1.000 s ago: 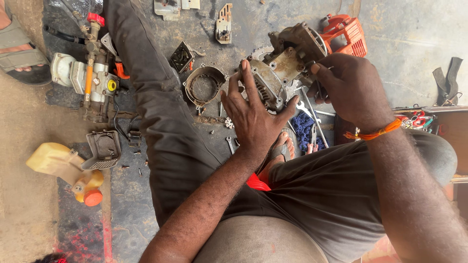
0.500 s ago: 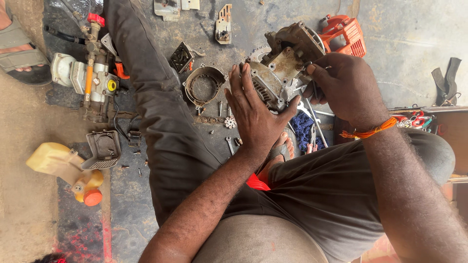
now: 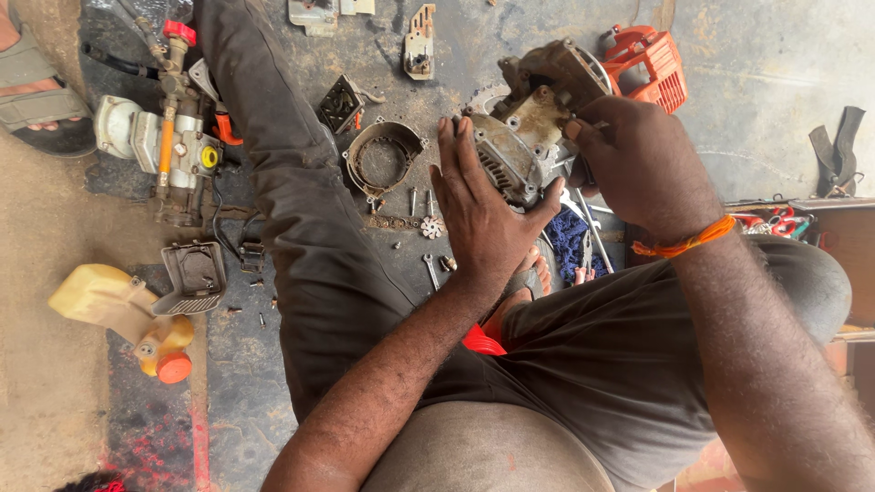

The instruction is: The person sits on the floor and uses a small metal tool to scrape and clean the surface of a disassembled engine block. They hold the engine steady with one hand while working the tool along the metal casing.

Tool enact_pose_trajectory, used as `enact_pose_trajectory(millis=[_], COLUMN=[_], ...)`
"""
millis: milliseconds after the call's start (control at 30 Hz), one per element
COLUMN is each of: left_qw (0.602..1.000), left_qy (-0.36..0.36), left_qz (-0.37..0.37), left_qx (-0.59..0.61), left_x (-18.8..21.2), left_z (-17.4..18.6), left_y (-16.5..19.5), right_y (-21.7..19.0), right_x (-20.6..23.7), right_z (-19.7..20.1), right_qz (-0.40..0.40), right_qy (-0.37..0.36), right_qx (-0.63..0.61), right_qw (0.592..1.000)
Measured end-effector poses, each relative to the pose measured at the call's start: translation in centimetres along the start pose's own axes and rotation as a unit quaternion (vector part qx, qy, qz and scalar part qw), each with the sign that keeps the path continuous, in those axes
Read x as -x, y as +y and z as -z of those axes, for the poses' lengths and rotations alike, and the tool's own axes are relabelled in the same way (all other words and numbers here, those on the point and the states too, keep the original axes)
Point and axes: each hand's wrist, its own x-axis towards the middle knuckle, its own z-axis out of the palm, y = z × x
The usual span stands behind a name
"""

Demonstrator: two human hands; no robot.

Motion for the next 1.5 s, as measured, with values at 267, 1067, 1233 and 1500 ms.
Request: enact_pose_trajectory(millis=[267,1067,1233,1500], left_qw=[1.0,1.0,1.0,1.0], left_qy=[0.01,0.008,0.012,0.014], left_qz=[-0.007,-0.013,-0.012,-0.021], left_qx=[0.004,-0.004,-0.007,-0.007], left_x=[-0.1,-0.1,-0.3,-0.2], left_z=[0.2,0.3,0.3,0.2], left_y=[-0.3,-0.1,-0.1,-0.2], right_y=[0.7,1.0,1.1,1.1], right_x=[0.3,0.5,0.8,1.3], right_z=[0.0,-0.8,-0.9,-1.6], right_qz=[0.025,0.072,0.087,0.092], right_qy=[0.042,0.072,0.094,0.088], right_qx=[0.058,0.212,0.257,0.269], right_qw=[0.997,0.972,0.958,0.955])
